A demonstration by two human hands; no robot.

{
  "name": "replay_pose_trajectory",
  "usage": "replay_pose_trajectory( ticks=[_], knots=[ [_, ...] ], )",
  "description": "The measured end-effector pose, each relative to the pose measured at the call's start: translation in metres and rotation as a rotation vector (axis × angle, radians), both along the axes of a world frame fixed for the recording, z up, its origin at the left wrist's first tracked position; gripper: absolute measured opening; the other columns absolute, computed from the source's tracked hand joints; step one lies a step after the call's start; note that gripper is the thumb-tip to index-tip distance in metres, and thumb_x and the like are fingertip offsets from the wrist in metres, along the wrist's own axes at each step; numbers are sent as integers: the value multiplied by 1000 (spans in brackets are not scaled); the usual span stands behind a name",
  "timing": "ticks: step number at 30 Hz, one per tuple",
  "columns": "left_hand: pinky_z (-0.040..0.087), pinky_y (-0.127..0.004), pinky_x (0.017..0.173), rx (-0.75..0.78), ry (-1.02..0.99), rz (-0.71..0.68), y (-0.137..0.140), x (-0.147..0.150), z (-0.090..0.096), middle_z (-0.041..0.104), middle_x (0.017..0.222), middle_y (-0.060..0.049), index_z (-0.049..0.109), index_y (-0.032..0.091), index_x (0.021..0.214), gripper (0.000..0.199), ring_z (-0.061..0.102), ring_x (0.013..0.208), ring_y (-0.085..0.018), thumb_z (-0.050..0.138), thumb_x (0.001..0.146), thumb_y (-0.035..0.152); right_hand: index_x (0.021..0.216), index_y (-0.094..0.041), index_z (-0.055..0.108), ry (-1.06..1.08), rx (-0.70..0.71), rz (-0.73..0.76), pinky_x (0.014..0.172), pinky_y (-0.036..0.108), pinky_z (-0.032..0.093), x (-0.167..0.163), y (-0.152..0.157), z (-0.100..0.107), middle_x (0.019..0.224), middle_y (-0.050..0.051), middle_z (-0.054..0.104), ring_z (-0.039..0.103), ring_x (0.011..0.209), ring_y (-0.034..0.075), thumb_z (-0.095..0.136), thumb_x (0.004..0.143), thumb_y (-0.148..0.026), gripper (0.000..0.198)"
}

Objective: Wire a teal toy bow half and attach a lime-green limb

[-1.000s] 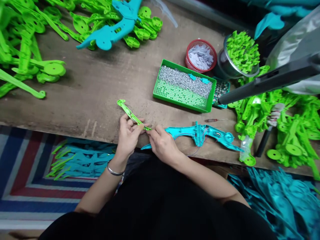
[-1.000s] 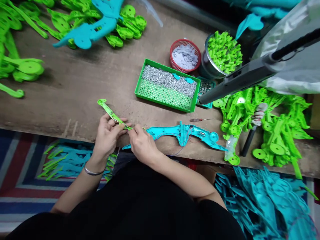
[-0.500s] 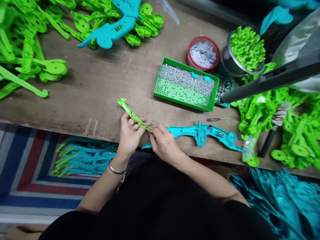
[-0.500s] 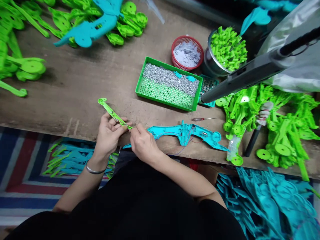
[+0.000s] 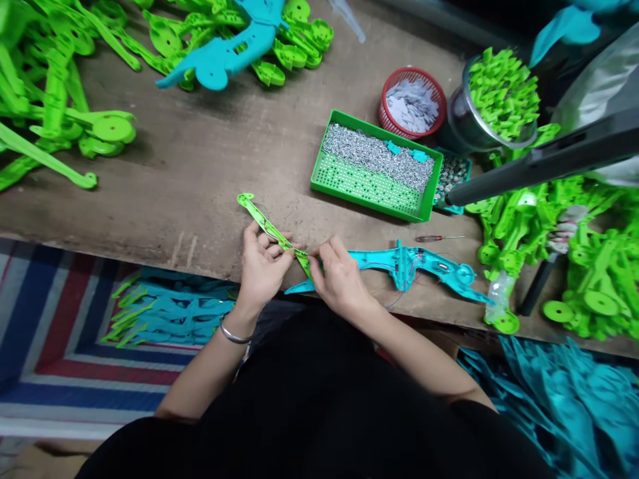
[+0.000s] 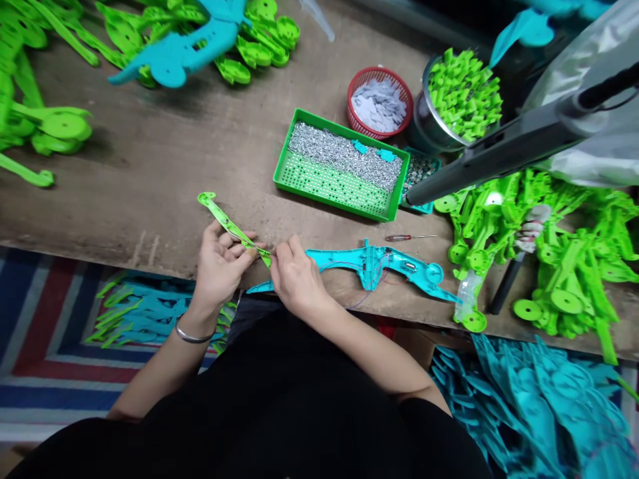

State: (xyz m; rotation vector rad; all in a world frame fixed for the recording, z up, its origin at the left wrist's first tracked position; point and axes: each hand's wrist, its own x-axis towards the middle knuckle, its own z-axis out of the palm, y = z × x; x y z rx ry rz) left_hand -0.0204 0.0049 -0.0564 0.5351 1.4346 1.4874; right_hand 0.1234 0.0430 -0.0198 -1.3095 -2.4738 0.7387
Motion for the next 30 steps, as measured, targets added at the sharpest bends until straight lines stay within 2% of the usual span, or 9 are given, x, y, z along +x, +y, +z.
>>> replay_pose_trajectory(
  ticks=[9, 13, 16, 18, 20, 22, 23, 25, 30],
  knots=[
    [61, -32, 81, 20, 5, -4, -2, 0, -7, 68, 103, -2, 29, 28, 137, 85, 74, 88, -19, 79, 69, 18, 91, -15, 63, -120, -43, -22, 66, 31, 45, 2, 4, 3, 91, 10, 61, 61, 77, 21, 47, 94, -21, 17],
    [60, -29, 80, 14, 112, -19, -3, 0, -7, 65, 103, -2, 25, 28, 143, 87, 73, 86, -16, 76, 72, 21, 91, -15, 64, -163, -60, -16, 68, 30, 45, 0, 6, 7, 90, 10, 61, 61, 79, 20, 47, 93, -20, 18],
    [60, -30, 76, -45, 391, -64, -8, -2, 1, 63, 100, -1, 25, 26, 148, 85, 70, 81, -14, 73, 77, 26, 91, -15, 64, -204, -81, -25, 69, 30, 44, -3, 8, 9, 92, 10, 62, 62, 80, 20, 46, 93, -19, 19],
    [59, -36, 79, -89, 714, -90, -12, -5, 9, 63, 102, -5, 34, 22, 146, 78, 68, 85, -18, 74, 80, 31, 92, -15, 64, -222, -90, -22, 68, 30, 44, -4, 9, 11, 93, 11, 62, 61, 80, 20, 45, 93, -20, 20],
    [56, -44, 89, -47, 1061, -98, -17, -8, 14, 63, 107, -10, 52, 18, 134, 58, 64, 98, -25, 74, 82, 32, 94, -15, 64, -236, -97, -16, 68, 30, 43, -5, 9, 11, 94, 11, 62, 61, 80, 20, 45, 93, -20, 20],
    [51, -47, 97, 114, 1292, -173, -21, -12, 15, 62, 112, -12, 66, 19, 114, 30, 60, 108, -28, 69, 86, 28, 94, -15, 64, -247, -99, -11, 68, 30, 43, -5, 8, 11, 94, 10, 62, 61, 79, 20, 44, 93, -21, 21],
    [50, -48, 99, 210, 1347, -241, -23, -15, 14, 62, 114, -12, 69, 20, 108, 21, 59, 112, -28, 66, 88, 24, 95, -15, 65, -251, -98, -7, 67, 30, 42, -4, 8, 10, 95, 10, 62, 61, 79, 20, 44, 94, -21, 22],
    [47, -49, 105, 352, 1390, -390, -25, -20, 10, 62, 118, -11, 71, 22, 104, 18, 57, 119, -28, 62, 89, 19, 95, -15, 65, -256, -96, 4, 67, 30, 42, -4, 8, 10, 95, 10, 62, 60, 79, 20, 43, 94, -21, 22],
    [38, -54, 114, 394, 1433, -512, -25, -29, 0, 63, 125, -11, 71, 22, 111, 25, 53, 129, -29, 60, 89, 17, 94, -14, 65, -254, -71, 38, 65, 29, 41, -2, 8, 9, 95, 11, 60, 59, 77, 19, 42, 95, -22, 25]
  ],
)
